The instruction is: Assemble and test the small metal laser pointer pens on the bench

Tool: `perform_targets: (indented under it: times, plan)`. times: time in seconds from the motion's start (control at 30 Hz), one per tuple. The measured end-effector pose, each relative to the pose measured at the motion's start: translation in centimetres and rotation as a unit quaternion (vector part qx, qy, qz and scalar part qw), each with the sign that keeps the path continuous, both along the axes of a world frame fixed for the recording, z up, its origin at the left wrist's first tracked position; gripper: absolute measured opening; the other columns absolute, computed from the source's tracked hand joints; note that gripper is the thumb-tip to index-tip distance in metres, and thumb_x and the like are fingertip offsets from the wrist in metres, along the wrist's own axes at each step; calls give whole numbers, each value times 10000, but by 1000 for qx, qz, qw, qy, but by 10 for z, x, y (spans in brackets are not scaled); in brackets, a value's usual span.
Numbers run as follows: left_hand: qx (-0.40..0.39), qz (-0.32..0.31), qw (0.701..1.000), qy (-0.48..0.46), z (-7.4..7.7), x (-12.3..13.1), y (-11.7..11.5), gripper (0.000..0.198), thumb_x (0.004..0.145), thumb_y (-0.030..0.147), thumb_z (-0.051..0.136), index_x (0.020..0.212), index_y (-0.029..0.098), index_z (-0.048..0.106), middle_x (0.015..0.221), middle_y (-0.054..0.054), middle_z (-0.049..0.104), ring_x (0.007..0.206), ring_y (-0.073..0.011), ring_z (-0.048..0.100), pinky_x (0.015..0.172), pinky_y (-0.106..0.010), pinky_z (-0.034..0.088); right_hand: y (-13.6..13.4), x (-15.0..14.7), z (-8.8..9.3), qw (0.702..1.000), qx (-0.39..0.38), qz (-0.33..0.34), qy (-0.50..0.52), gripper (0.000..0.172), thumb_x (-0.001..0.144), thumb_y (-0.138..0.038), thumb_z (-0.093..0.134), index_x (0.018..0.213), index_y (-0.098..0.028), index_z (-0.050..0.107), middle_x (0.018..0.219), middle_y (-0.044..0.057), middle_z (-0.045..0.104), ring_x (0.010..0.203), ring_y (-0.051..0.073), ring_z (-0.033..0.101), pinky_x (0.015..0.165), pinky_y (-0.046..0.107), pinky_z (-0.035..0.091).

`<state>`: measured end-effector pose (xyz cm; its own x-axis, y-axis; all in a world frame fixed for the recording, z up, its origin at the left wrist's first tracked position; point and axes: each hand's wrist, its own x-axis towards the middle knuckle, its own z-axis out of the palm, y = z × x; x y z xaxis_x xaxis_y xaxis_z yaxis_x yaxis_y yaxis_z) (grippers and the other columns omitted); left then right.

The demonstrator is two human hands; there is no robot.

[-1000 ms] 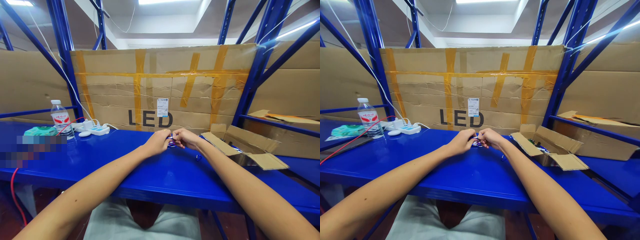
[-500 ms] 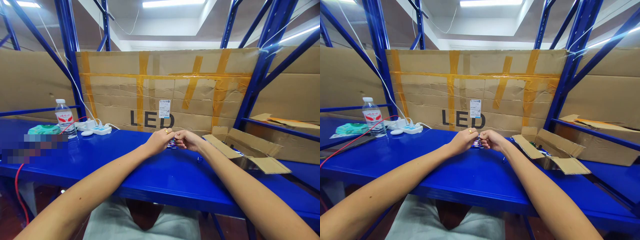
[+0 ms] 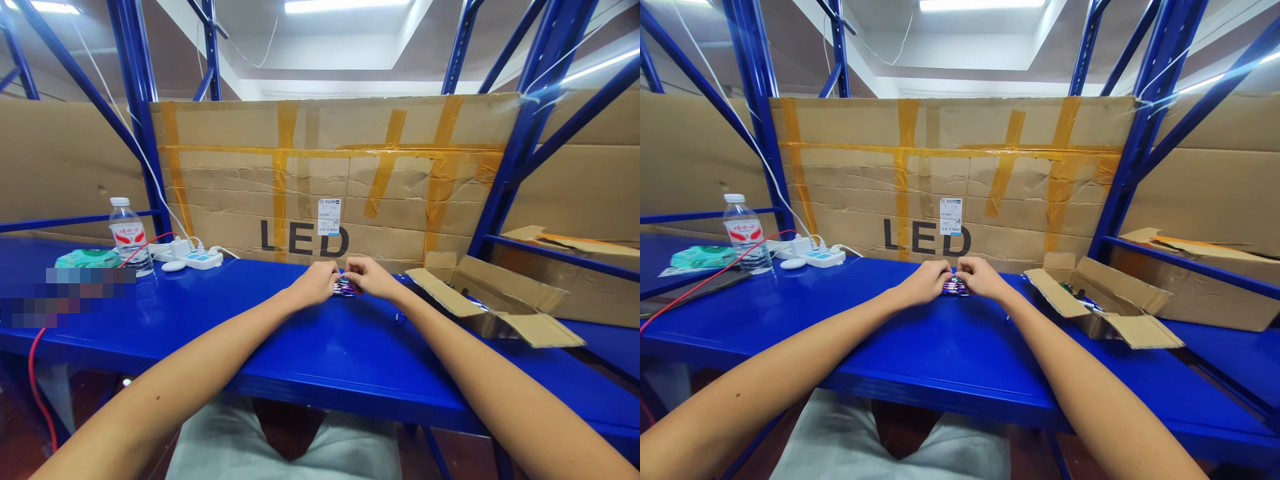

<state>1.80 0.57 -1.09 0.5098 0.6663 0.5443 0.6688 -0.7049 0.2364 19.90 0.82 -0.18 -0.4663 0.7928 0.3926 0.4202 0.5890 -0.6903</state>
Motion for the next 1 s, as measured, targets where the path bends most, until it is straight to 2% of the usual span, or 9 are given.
perform_targets:
  times: [0.1, 0.23, 0.4, 0.5, 0.6, 0.7, 0.8, 0.87, 1.0]
  plan:
    - [-5, -5, 1000, -18, 1, -2, -2, 122, 880, 200, 510, 859, 156, 622, 838, -71, 693, 801, -202, 633, 729, -310, 472, 0, 0, -1, 1000, -15, 8, 7, 198, 778, -254, 576, 646, -210, 435, 420, -41, 534, 387, 117, 496, 419, 220, 366]
    - [49, -21, 999, 0, 1, -2, -8, 87, 875, 180, 512, 880, 159, 596, 850, -70, 681, 804, -198, 628, 721, -300, 470, -2, 1, -1, 989, -122, 33, 76, 229, 724, -271, 626, 640, -210, 422, 426, -45, 515, 368, 116, 481, 378, 219, 350]
    - [151, -26, 984, 87, -1, -1, -12, 134, 911, 146, 428, 925, 161, 560, 889, -91, 639, 839, -203, 605, 747, -307, 471, -6, 0, 2, 926, -319, 73, 189, 221, 616, -162, 612, 598, -196, 394, 414, -68, 402, 339, 58, 339, 338, 177, 223]
    - [206, -42, 970, 124, -2, -2, -10, 193, 930, 123, 369, 948, 164, 557, 890, -92, 615, 881, -206, 584, 769, -304, 466, -7, 0, 6, 905, -369, 78, 199, 215, 590, -133, 585, 571, -190, 379, 404, -62, 377, 334, 44, 292, 339, 172, 186]
    - [226, -53, 963, 134, -2, -3, -8, 238, 935, 94, 331, 981, 170, 553, 889, -85, 601, 898, -202, 567, 768, -299, 467, -9, 1, 9, 909, -365, 74, 189, 203, 588, -137, 594, 573, -186, 398, 409, -51, 400, 334, 52, 311, 337, 179, 197]
    - [224, -65, 965, 118, -1, -4, -8, 245, 955, 118, 311, 986, 185, 545, 901, -74, 592, 913, -195, 560, 787, -298, 472, -11, 1, 10, 926, -326, 69, 179, 219, 614, -155, 621, 593, -191, 406, 421, -56, 411, 342, 66, 354, 333, 186, 229]
    - [191, -61, 977, 67, 0, -3, -11, 135, 945, 202, 405, 1003, 176, 525, 964, -80, 574, 924, -197, 570, 818, -317, 490, -12, -1, 10, 953, -246, 59, 167, 230, 663, -199, 640, 621, -199, 414, 429, -59, 436, 358, 87, 416, 344, 199, 298]
    - [166, -48, 985, 18, 0, -2, -13, 166, 922, 242, 460, 1052, 152, 510, 1076, -114, 541, 961, -207, 578, 861, -344, 498, -12, -2, 10, 969, -190, 48, 148, 229, 688, -237, 640, 634, -204, 420, 420, -56, 462, 361, 100, 445, 355, 212, 336]
    - [133, -42, 990, -25, -3, 1, -9, 201, 945, 194, 371, 966, 113, 553, 1255, -183, 440, 1100, -227, 558, 974, -379, 463, -8, -1, 9, 990, -98, 28, 97, 214, 744, -278, 605, 652, -210, 424, 405, -44, 512, 359, 112, 471, 373, 219, 368]
